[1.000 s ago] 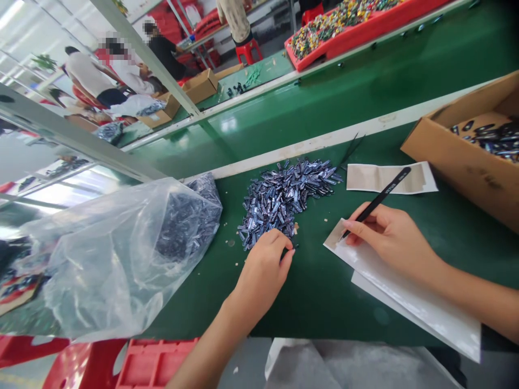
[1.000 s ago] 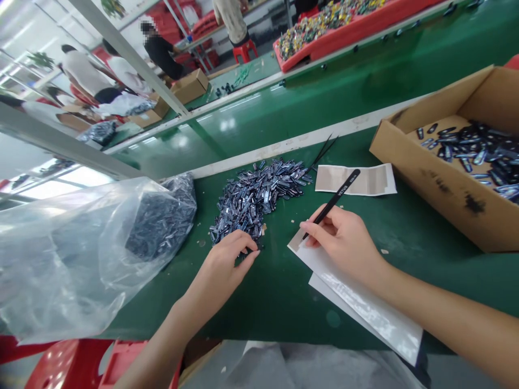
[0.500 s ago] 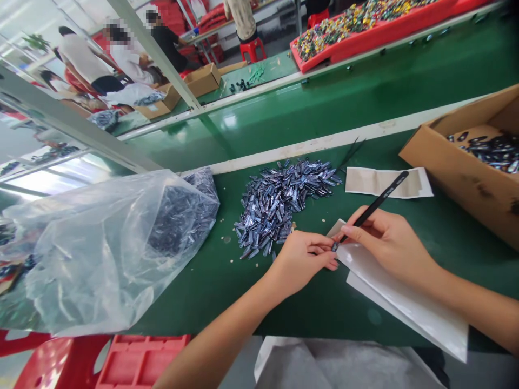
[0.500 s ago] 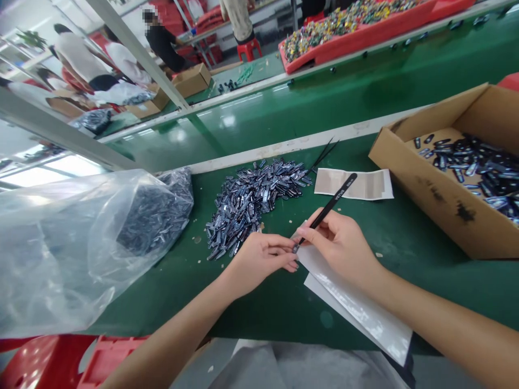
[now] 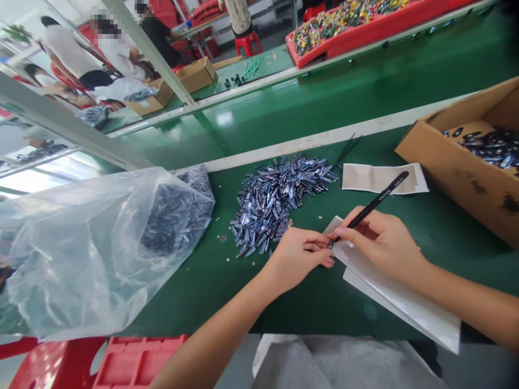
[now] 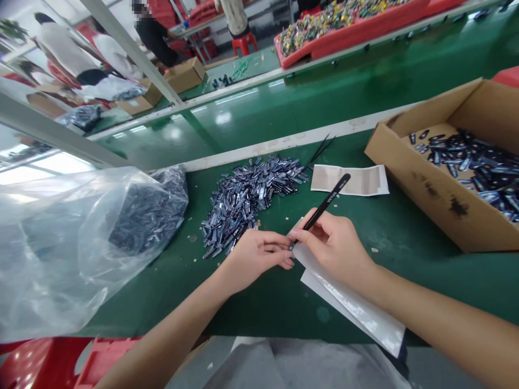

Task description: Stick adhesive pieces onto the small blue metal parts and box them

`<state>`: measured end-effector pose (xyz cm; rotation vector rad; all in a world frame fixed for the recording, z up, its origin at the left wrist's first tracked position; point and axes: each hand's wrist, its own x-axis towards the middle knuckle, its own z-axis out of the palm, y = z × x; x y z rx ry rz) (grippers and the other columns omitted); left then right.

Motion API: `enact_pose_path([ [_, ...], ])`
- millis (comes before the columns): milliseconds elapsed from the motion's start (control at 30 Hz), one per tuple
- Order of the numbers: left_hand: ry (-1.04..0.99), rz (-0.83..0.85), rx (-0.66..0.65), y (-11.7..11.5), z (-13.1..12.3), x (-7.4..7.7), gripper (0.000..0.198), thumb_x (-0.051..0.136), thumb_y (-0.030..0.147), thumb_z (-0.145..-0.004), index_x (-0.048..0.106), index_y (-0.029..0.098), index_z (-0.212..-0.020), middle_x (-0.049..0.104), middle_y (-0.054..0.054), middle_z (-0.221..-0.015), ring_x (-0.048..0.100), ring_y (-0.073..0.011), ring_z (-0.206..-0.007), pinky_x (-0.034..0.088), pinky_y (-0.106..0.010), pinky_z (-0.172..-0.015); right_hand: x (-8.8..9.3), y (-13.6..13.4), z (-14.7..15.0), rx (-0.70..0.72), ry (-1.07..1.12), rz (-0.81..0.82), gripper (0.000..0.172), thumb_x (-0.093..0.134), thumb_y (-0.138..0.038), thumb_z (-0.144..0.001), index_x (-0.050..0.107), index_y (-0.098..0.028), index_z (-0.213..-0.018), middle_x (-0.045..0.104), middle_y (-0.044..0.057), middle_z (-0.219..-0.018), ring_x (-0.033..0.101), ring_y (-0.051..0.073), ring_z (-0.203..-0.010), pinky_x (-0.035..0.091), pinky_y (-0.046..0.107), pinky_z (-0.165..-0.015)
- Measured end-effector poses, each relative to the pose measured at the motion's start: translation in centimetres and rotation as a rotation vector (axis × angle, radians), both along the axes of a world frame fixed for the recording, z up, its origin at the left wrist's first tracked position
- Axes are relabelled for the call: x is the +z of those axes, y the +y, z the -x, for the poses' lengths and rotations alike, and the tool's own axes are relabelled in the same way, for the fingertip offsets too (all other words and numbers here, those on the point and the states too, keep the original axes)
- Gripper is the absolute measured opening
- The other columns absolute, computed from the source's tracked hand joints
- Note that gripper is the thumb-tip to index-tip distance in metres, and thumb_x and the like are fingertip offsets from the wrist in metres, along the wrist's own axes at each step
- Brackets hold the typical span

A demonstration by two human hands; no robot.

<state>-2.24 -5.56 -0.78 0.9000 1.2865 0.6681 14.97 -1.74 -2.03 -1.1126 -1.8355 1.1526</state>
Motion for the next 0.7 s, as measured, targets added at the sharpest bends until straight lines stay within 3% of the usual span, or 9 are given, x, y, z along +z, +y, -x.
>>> enact_pose_path([
  [200,-0.111,0.049,0.026,0.0,0.3,0.3,0.02,0.069,0.013,-0.071,0.069,0.006,-0.089,0.069,-0.004,-0.067,0.068,-0.0122,-0.064,0.057,-0.022,-0.068,-0.4,-0.6,-0.2,0.0,-0.014,-0.214,0.007,0.062,-0.019,-0.083,0.065,-0.021,-0.078,0.07,0.0,-0.071,0.067,0.016,-0.063,0.052,0.025,-0.054],
  [300,-0.213,0.06,0.077,0.0,0.2,0.8,0.019,0.07,0.016,-0.07,0.069,0.006,-0.086,0.07,-0.005,-0.07,0.069,-0.0125,-0.064,0.058,-0.023,-0.069,-0.4,-1.2,-0.2,0.063,0.106,-0.394,0.01,0.061,-0.013,-0.083,0.065,-0.022,-0.085,0.072,0.003,-0.08,0.07,0.018,-0.075,0.055,0.028,-0.064],
  [400,-0.214,0.034,0.091,0.0,0.0,1.1,0.016,0.069,0.019,-0.072,0.068,0.007,-0.082,0.069,-0.005,-0.069,0.068,-0.0127,-0.061,0.058,-0.024,-0.067,-0.2,-1.6,-0.3,0.09,0.228,-0.445,0.017,0.062,-0.008,-0.081,0.065,-0.023,-0.089,0.072,0.004,-0.083,0.07,0.019,-0.08,0.057,0.03,-0.069],
  [467,-0.146,-0.002,0.069,0.2,0.2,1.2,0.015,0.067,0.019,-0.072,0.067,0.007,-0.081,0.068,-0.004,-0.065,0.068,-0.0132,-0.06,0.058,-0.024,-0.064,0.0,-1.5,-0.3,-0.008,0.247,-0.378,0.016,0.063,-0.011,-0.081,0.064,-0.024,-0.089,0.071,0.003,-0.082,0.07,0.019,-0.078,0.057,0.031,-0.066],
  [567,0.03,-0.151,0.007,1.5,0.5,2.0,0.012,0.063,0.017,-0.073,0.067,0.008,-0.081,0.067,-0.004,-0.063,0.067,-0.0142,-0.058,0.057,-0.025,-0.06,0.0,-0.8,-0.2,-0.216,0.299,-0.098,0.003,0.061,-0.023,-0.085,0.061,-0.026,-0.087,0.07,0.003,-0.083,0.07,0.021,-0.079,0.059,0.035,-0.07],
  [633,0.182,-0.363,-0.066,3.4,-0.1,3.2,0.011,0.061,0.016,-0.073,0.067,0.009,-0.078,0.067,-0.004,-0.065,0.067,-0.014,-0.06,0.055,-0.024,-0.061,-0.1,-0.1,-0.1,-0.276,0.365,0.113,0.009,0.062,-0.033,-0.085,0.059,-0.025,-0.086,0.069,0.003,-0.082,0.071,0.021,-0.077,0.06,0.038,-0.072],
  [700,0.34,-0.625,-0.156,5.9,-2.1,4.9,0.009,0.061,0.016,-0.074,0.068,0.01,-0.074,0.067,-0.003,-0.065,0.065,-0.0129,-0.062,0.053,-0.023,-0.062,-0.4,0.5,-0.1,-0.269,0.397,0.224,0.019,0.065,-0.04,-0.082,0.057,-0.023,-0.084,0.069,0.003,-0.082,0.071,0.021,-0.071,0.06,0.037,-0.068],
])
